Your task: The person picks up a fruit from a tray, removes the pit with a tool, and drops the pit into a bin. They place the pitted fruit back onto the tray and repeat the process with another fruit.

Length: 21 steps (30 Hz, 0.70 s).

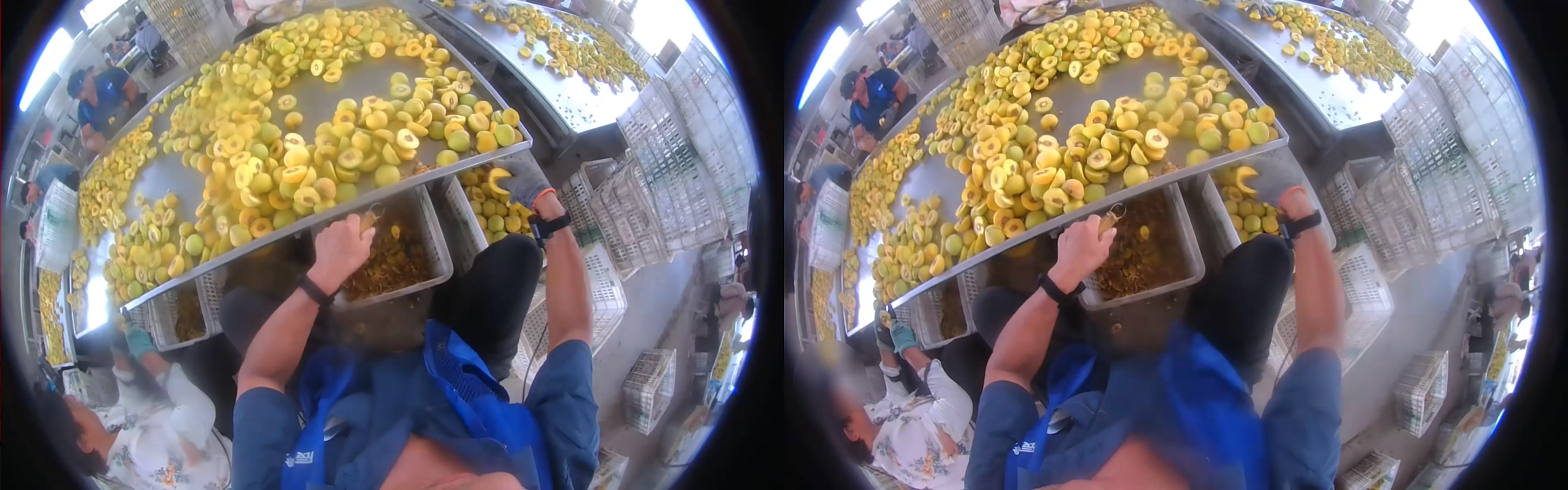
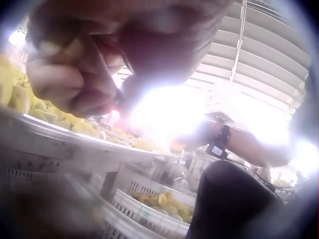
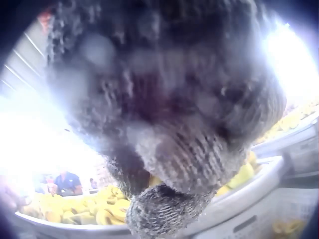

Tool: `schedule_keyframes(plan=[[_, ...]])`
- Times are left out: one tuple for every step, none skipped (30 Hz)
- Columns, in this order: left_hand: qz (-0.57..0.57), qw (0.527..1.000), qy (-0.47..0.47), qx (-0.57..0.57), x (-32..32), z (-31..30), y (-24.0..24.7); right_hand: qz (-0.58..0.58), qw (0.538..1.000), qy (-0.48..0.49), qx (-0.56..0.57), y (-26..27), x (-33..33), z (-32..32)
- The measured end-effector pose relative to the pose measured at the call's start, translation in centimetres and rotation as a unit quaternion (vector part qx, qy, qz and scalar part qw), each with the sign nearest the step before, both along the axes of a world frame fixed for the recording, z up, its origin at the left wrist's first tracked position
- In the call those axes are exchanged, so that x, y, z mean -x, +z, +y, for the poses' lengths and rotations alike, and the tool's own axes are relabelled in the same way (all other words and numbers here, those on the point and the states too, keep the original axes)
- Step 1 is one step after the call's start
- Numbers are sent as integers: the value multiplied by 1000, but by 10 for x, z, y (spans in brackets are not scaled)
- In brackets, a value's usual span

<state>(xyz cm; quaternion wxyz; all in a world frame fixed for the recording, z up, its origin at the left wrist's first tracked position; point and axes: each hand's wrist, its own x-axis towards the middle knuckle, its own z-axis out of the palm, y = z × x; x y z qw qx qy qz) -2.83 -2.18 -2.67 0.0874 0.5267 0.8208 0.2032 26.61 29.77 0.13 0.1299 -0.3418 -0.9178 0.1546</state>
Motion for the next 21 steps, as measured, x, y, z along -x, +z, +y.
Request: schedule_keyframes(plan=[[-9, 1000, 0, 0, 3, 0, 1, -19, 992, -69, 107, 11, -7, -3], [-33, 999, 5, 13, 4, -2, 3, -38, 967, -139, 212, 19, -9, -8], [-56, 998, 9, 26, 5, -5, 5, -99, 975, -144, 136, 24, -10, -14], [-81, 996, 13, 39, 4, -7, 4, -160, 974, -147, 57, 28, -12, -21], [-87, 995, 13, 41, 4, -8, 0, -219, 964, -149, -22, 31, -11, -22], [-91, 995, 12, 42, 3, -9, -4, -163, 979, -110, -62, 22, -5, -14], [-94, 994, 11, 45, 3, -9, -7, -106, 987, -70, -99, 8, 5, -5], [-104, 994, 7, 39, 2, -9, -8, -49, 989, -29, -133, -3, 11, 5], [-114, 993, 3, 34, -2, -8, -5, -55, 994, -68, -61, -2, 35, 1], [-121, 992, -1, 27, -4, -6, -2, -48, 998, -37, -24, 1, 63, -2], [-124, 992, -4, 20, -5, -4, 0, -39, 999, -6, 13, 4, 91, -3], [-127, 992, -6, 13, -7, -3, 3, -33, 999, 1, 13, -6, 119, 2], [-129, 992, -8, 5, -8, -3, 4, -27, 1000, 9, 12, -23, 146, 9], [-135, 991, -9, 5, -8, -2, 5, -46, 998, -8, 39, -41, 171, 16], [-139, 990, -9, 4, -6, -1, 6, -63, 996, -24, 65, -58, 197, 24], [-143, 990, -5, 3, -5, -2, 7, -80, 992, -37, 91, -61, 218, 26], [-127, 992, -4, -2, -3, -2, 2, -54, 981, -92, 165, -63, 231, 26], [-123, 992, -2, -7, 0, -3, 1, -28, 959, -146, 239, -68, 243, 22], [-120, 993, 0, -11, 2, -3, 0, -4, 929, -199, 313, -70, 255, 17], [-120, 993, 2, -14, 4, -5, -2, -12, 941, -193, 277, -76, 260, 20], [-118, 993, 1, -26, 7, -7, -3, -20, 952, -186, 241, -93, 259, 36]])
